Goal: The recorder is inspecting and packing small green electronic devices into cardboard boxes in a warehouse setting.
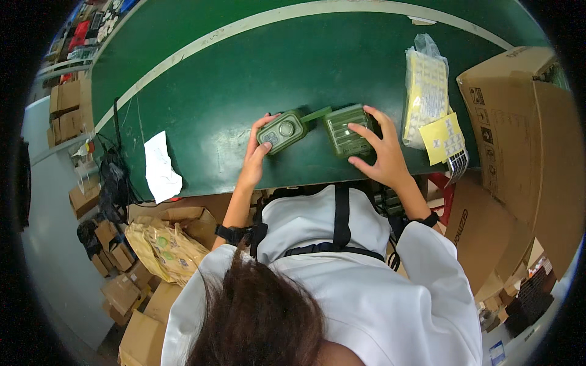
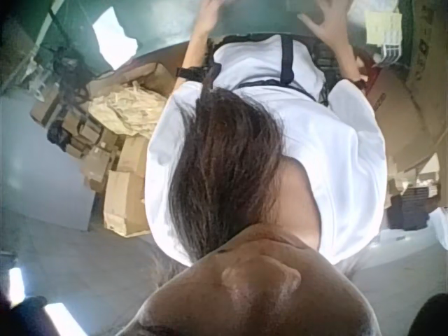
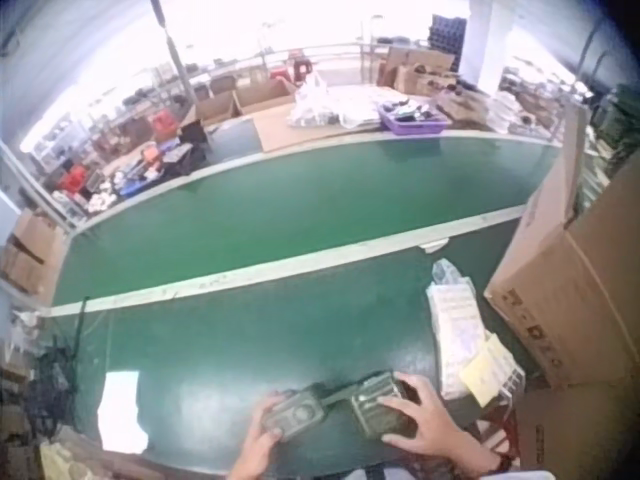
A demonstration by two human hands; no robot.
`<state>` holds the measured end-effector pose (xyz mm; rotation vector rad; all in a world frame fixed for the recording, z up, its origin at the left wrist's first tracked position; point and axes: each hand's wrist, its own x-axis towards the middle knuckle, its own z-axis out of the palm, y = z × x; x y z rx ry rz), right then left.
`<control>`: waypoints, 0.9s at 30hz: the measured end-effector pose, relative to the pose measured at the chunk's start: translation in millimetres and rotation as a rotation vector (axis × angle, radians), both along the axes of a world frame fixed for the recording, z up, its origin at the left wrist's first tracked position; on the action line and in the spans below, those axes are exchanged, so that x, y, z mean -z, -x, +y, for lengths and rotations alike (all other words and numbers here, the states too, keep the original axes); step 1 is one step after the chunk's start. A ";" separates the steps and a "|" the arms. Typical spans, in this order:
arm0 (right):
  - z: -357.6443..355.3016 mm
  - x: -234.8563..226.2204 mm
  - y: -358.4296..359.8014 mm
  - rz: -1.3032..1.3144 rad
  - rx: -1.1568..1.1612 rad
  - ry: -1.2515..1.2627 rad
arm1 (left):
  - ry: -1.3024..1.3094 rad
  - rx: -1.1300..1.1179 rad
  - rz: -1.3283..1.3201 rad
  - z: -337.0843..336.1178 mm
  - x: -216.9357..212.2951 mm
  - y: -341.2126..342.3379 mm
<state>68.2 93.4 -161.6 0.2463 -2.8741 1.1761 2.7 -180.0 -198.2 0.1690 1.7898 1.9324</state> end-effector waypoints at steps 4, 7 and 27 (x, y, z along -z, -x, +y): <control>-3.1 -2.2 5.4 -0.077 -0.043 -0.025 | 0.000 -0.088 0.005 5.2 -2.3 -1.9; 3.6 3.6 11.1 -0.097 -0.077 -0.005 | -0.040 -0.107 -0.085 14.0 -10.1 5.2; -0.5 -2.7 19.2 -0.089 -0.082 0.000 | -0.155 -0.105 -0.180 12.0 1.4 16.7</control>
